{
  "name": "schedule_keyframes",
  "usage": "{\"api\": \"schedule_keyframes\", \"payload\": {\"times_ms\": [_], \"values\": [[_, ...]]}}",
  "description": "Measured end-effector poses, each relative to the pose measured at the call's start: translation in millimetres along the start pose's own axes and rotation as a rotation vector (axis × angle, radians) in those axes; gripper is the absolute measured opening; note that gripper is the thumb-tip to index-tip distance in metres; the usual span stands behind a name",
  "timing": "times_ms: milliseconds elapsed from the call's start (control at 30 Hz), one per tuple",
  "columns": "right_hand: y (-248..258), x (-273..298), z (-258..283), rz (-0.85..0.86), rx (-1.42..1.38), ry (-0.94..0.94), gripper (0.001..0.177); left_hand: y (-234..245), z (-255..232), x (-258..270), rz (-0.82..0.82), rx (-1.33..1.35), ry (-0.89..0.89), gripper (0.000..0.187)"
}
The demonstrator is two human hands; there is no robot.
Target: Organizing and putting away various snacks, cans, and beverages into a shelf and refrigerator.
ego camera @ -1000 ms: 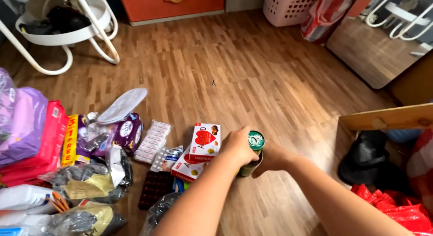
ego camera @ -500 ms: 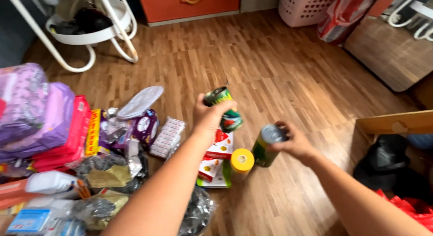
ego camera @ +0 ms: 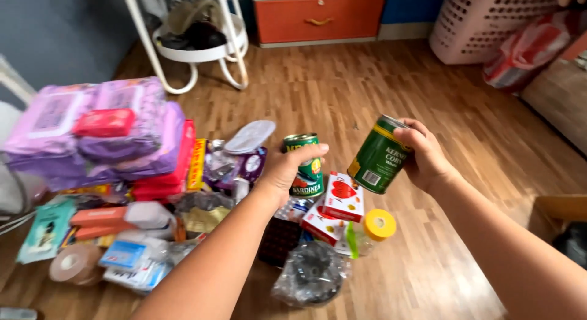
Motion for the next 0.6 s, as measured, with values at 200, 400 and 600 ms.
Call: {"api": "schedule_keyframes", "payload": {"times_ms": [200, 400, 600], "values": [[-119.6, 6.6, 53.1, 0.23, -0.006, 0.068, 0.047, 49.0, -86.5, 34.6, -0.052, 0.186, -0.082, 0.043], [-284.7, 55.7, 134.9, 0.533, -0.025, -0.05, 0.063, 102.9, -218.7, 82.1, -0.092, 0.15, -0.169, 0.069], [-440.5, 76.6, 243.1, 0.671, -0.104, -0.069, 0.069, 146.6, -380.6, 154.9, -0.183, 0.244, -0.214, 0.068]]}}
Point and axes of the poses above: each hand's wrist, its own x-axis away from the middle knuckle, its own y-axis out of the back of the hand, z = x × y, the point moved 5 cm from there along -x, towards the middle knuckle, and after that the axes turned 5 degrees about x, right-handed, at the moved point
